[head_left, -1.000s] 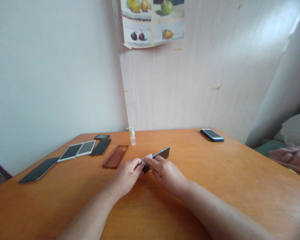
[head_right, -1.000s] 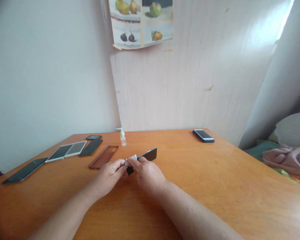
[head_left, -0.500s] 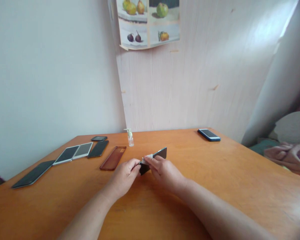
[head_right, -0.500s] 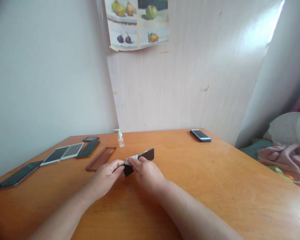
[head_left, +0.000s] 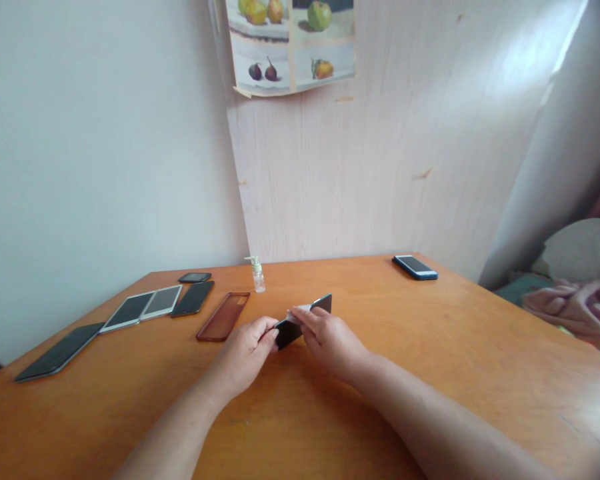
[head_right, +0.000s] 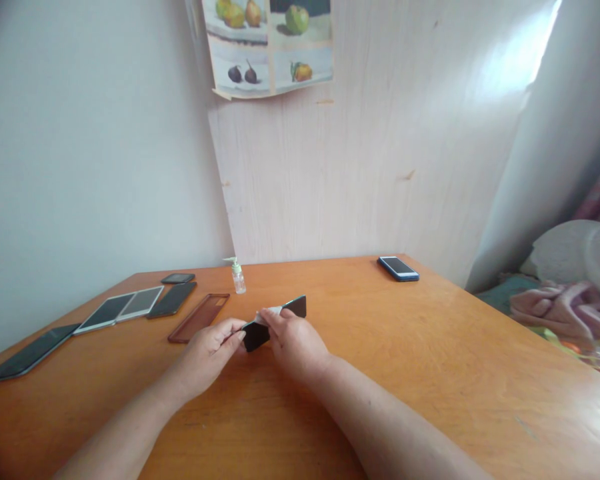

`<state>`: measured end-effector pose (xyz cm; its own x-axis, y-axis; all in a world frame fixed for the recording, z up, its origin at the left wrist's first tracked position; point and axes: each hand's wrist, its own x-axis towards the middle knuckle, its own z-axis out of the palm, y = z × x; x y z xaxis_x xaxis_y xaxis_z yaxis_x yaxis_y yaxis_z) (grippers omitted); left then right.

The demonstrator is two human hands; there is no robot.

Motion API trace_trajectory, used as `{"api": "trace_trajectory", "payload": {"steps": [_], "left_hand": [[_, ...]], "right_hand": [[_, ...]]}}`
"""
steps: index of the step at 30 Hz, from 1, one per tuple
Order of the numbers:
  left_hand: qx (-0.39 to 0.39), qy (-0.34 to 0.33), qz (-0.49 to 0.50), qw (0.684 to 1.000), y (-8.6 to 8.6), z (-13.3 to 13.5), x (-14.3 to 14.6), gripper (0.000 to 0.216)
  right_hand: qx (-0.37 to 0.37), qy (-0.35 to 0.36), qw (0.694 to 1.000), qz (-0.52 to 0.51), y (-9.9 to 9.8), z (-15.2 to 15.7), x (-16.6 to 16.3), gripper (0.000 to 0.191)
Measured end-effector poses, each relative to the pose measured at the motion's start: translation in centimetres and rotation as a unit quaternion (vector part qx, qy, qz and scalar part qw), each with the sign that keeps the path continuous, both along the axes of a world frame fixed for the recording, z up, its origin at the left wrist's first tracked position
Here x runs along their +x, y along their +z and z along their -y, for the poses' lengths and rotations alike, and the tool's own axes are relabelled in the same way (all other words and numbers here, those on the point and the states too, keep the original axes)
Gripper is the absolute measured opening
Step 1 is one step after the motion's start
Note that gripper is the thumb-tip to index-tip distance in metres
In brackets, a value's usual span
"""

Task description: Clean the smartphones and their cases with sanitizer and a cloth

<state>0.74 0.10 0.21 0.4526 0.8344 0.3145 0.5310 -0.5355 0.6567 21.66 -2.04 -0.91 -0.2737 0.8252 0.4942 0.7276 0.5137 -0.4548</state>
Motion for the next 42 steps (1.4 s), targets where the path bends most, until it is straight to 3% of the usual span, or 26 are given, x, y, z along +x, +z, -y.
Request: {"api": "trace_trajectory", "payload": {"steps": [2,7,9,11,15,17,24,26,28,32,34,40,42], "left_hand": [[0.002,0.0,0.0,1.0,-0.1,0.0,0.0,0.025],[-0.01,0.001,0.016,1.0,-0.5,-0.1,-0.1,0.026],[-0.012,0.002,0.013,1.0,-0.6,-0.2,-0.2,0.025],[-0.009,0.004,0.008,1.0,-0.4,-0.2,-0.1,0.024],[-0.002,-0.008,0.002,1.0,0.1,0.0,0.1,0.023],[0.0,-0.011,0.005,1.0,0.1,0.0,0.1,0.024],[-0.011,-0.003,0.013,1.0,-0.8,-0.3,-0.2,0.023],[-0.014,-0.002,0.016,1.0,-0.8,-0.3,-0.3,0.024],[-0.012,-0.002,0.015,1.0,-0.6,-0.2,-0.2,0.024],[0.005,-0.008,0.005,1.0,-0.2,-0.1,-0.1,0.024],[0.006,-0.009,0.003,1.0,-0.1,-0.1,-0.1,0.024],[-0.02,-0.007,0.01,1.0,-0.3,0.0,-0.2,0.023],[-0.019,-0.003,0.007,1.0,-0.3,-0.1,-0.2,0.023]], "right_hand": [[-0.002,0.01,1.0,0.006,0.0,0.2,-0.3,0.042],[-0.014,-0.131,0.991,-0.011,0.1,-1.9,3.1,0.041],[-0.017,-0.151,0.988,-0.014,0.2,-2.2,3.6,0.04],[-0.013,-0.116,0.993,-0.013,0.2,-1.6,2.7,0.04],[-0.023,0.029,0.999,0.015,0.1,0.8,-1.0,0.047],[-0.025,0.056,0.998,0.025,-0.1,1.2,-1.7,0.049],[-0.022,-0.137,0.99,-0.01,-0.3,-2.5,3.6,0.042],[-0.022,-0.163,0.986,-0.009,-0.2,-2.7,4.1,0.041],[-0.02,-0.138,0.99,-0.004,-0.1,-2.1,3.2,0.043],[-0.016,-0.015,1.0,0.013,-0.1,-0.1,0.2,0.049],[-0.017,0.005,1.0,0.015,-0.2,0.1,-0.3,0.049],[-0.038,-0.141,0.989,-0.023,-0.4,-2.7,3.6,0.044],[-0.042,-0.159,0.986,-0.025,-0.4,-2.9,4.1,0.044]]}}
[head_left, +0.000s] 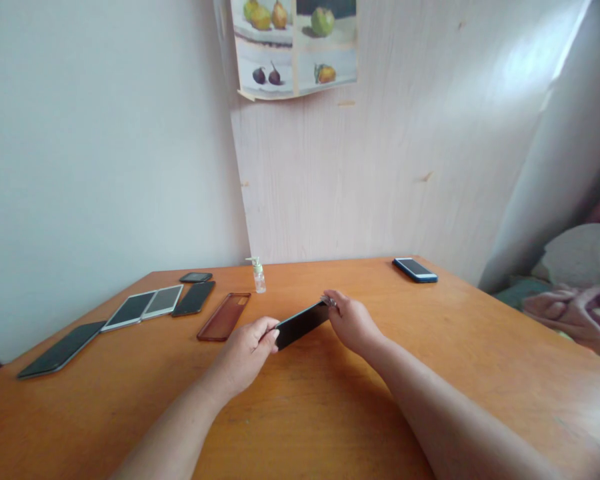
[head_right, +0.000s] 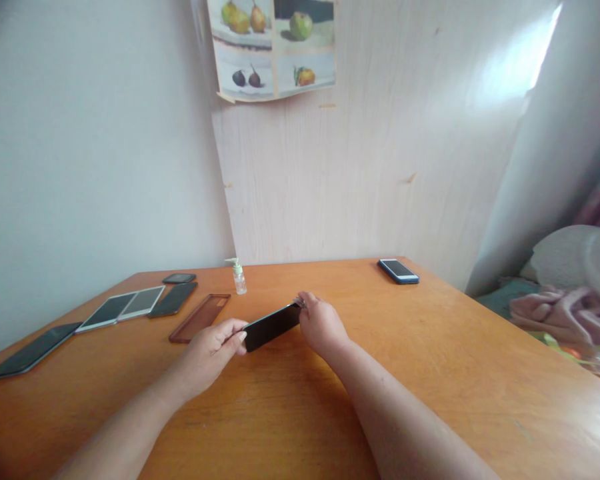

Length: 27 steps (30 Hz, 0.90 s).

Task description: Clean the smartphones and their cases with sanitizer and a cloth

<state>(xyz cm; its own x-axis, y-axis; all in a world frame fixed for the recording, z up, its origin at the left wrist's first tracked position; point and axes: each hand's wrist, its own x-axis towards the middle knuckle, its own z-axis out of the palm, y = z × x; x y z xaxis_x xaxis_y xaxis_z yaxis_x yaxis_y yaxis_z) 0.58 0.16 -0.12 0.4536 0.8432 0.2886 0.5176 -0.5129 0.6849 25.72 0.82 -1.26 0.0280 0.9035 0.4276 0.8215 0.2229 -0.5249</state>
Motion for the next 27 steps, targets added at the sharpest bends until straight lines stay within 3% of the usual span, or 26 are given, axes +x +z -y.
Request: {"api": "trace_trajectory", "payload": {"steps": [7,15,22,24,27], "left_hand": [[0.013,-0.001,-0.013,1.0,0.1,-0.1,-0.1,0.023],[-0.006,-0.002,-0.006,1.0,-0.4,-0.3,-0.3,0.023],[0.009,-0.006,-0.009,1.0,-0.1,-0.2,-0.3,0.023],[0.008,-0.007,-0.007,1.0,-0.1,-0.2,-0.3,0.023],[0.0,-0.005,-0.004,1.0,-0.1,-0.2,-0.3,0.023]], "right_hand": [[0.026,0.14,0.99,0.022,0.2,2.2,-3.0,0.043],[-0.006,-0.019,1.0,0.014,0.8,0.2,0.5,0.037],[0.03,0.105,0.994,0.029,0.4,1.6,-2.1,0.039],[0.026,0.089,0.995,0.02,0.4,1.4,-1.7,0.038],[0.0,0.005,0.999,-0.034,0.7,0.5,0.0,0.032]]}}
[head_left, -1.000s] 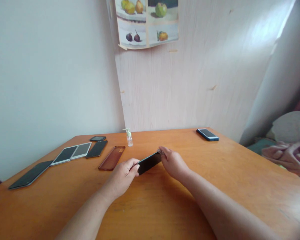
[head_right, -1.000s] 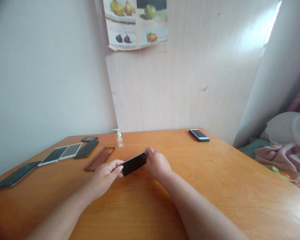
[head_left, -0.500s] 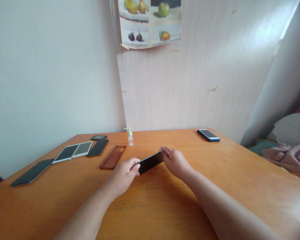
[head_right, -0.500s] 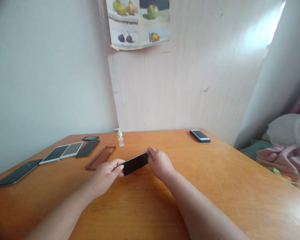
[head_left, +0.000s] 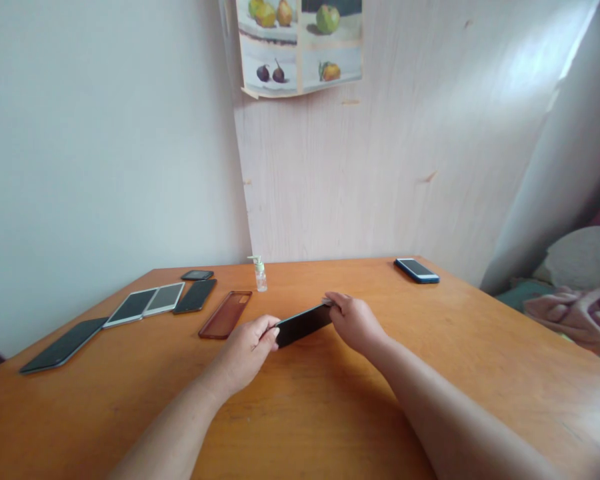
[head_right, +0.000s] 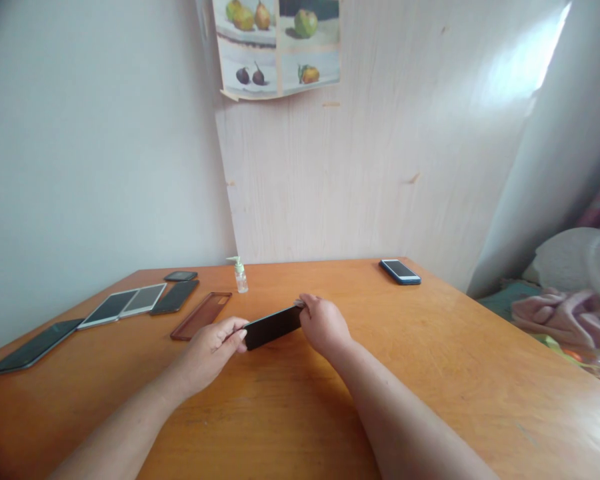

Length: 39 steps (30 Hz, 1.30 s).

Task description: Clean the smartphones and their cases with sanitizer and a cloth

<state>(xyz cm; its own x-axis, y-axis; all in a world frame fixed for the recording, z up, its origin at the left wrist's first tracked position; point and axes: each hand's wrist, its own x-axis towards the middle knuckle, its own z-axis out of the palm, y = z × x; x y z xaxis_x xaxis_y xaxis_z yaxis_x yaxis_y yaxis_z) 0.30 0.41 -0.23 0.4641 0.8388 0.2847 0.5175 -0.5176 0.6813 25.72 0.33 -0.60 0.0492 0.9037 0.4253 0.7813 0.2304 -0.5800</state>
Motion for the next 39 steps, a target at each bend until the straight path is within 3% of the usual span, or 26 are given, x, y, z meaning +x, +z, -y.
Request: {"api": "trace_trajectory", "payload": {"steps": [3,6,12,17,25,39], "left_hand": [[-0.006,0.0,0.003,1.0,-0.1,0.0,0.0,0.023],[0.0,-0.001,0.002,1.0,-0.1,0.0,0.0,0.023],[0.023,-0.009,-0.018,1.0,0.3,0.6,0.2,0.018],[0.038,-0.014,-0.032,0.999,0.2,1.0,0.5,0.012],[0.088,-0.052,-0.119,0.988,0.2,1.0,0.5,0.024],[0.07,-0.052,-0.154,0.984,0.1,1.3,0.3,0.033]], "right_hand": [[-0.02,-0.072,0.995,-0.062,0.3,-0.8,1.6,0.027],[-0.025,-0.096,0.989,-0.106,0.2,-1.2,2.1,0.027],[-0.077,-0.09,0.978,-0.172,-0.9,-1.7,1.8,0.035],[-0.128,-0.064,0.972,-0.184,-1.2,-1.6,1.8,0.024],[-0.174,-0.056,0.973,-0.142,-1.6,-1.2,1.4,0.017],[-0.129,-0.062,0.989,0.037,-1.2,-1.1,2.5,0.013]]}}
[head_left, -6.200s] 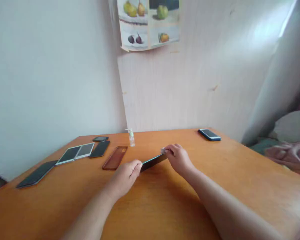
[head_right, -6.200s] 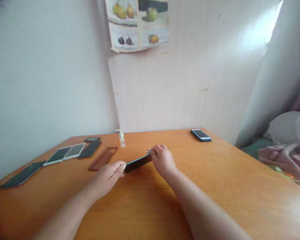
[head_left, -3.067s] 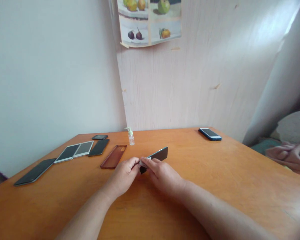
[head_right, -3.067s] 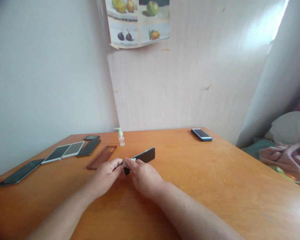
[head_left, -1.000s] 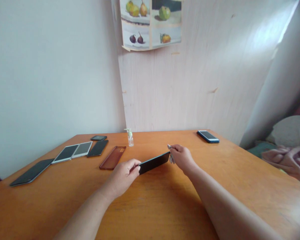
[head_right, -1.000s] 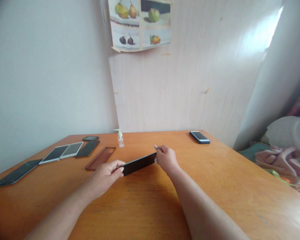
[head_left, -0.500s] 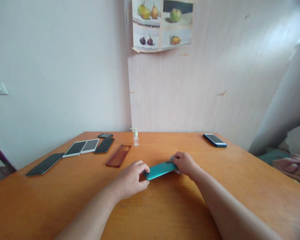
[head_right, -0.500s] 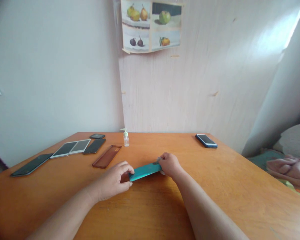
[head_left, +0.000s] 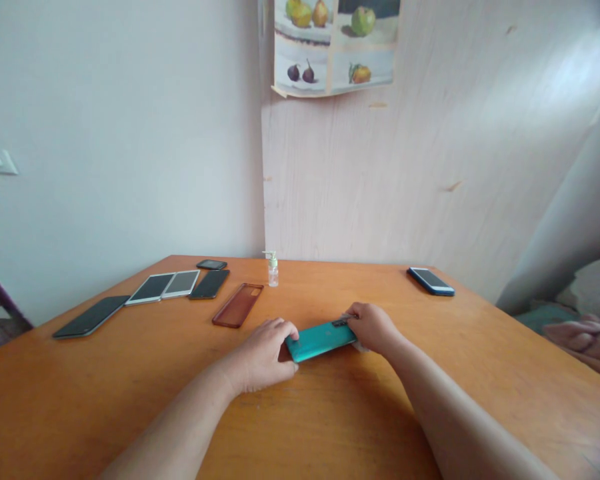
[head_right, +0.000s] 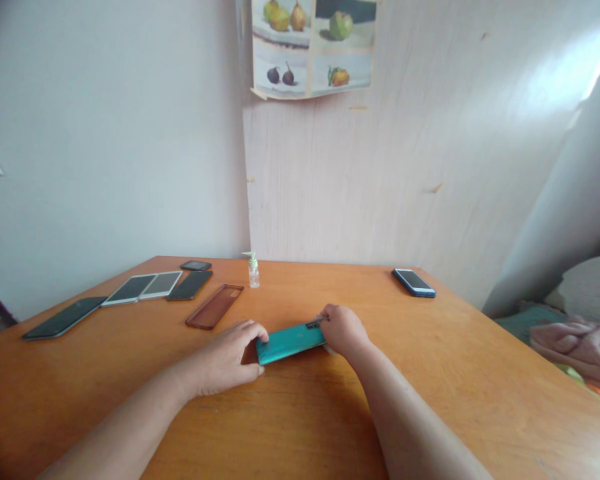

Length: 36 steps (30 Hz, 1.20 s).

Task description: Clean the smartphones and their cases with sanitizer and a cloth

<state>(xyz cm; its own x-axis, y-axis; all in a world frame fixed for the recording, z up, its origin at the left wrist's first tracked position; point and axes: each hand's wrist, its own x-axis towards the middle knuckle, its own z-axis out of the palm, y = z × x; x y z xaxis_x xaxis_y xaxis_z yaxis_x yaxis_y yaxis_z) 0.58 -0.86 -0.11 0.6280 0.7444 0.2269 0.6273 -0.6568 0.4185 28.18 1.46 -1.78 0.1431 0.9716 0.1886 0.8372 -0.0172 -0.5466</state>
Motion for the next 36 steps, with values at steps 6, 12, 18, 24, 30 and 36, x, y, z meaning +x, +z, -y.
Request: {"api": "trace_trajectory", "payload": {"steps": [6,12,18,24,30,36], "left_hand": [[0.0,0.001,0.007,1.0,0.0,0.1,0.0,0.033],[-0.002,-0.004,0.015,1.0,-0.1,0.1,0.0,0.034],[-0.007,0.0,0.015,1.0,0.2,0.3,0.0,0.033],[0.001,0.021,0.019,1.0,-0.1,0.3,0.4,0.053],[0.014,0.031,0.031,0.999,-0.6,0.2,0.6,0.048],[0.025,0.029,0.04,0.998,-0.9,-0.1,0.5,0.051]], "right_hand": [[0.046,-0.013,0.999,0.015,0.8,-0.1,0.7,0.026],[0.117,0.015,0.992,-0.046,0.8,0.0,-0.6,0.021],[0.118,0.031,0.99,-0.074,0.2,0.4,-1.7,0.017],[0.147,0.014,0.974,-0.175,-1.3,0.0,-2.4,0.024],[0.104,0.072,0.992,-0.02,-1.0,0.3,-1.9,0.013],[0.031,0.142,0.982,0.124,1.2,1.7,-1.4,0.018]]}}
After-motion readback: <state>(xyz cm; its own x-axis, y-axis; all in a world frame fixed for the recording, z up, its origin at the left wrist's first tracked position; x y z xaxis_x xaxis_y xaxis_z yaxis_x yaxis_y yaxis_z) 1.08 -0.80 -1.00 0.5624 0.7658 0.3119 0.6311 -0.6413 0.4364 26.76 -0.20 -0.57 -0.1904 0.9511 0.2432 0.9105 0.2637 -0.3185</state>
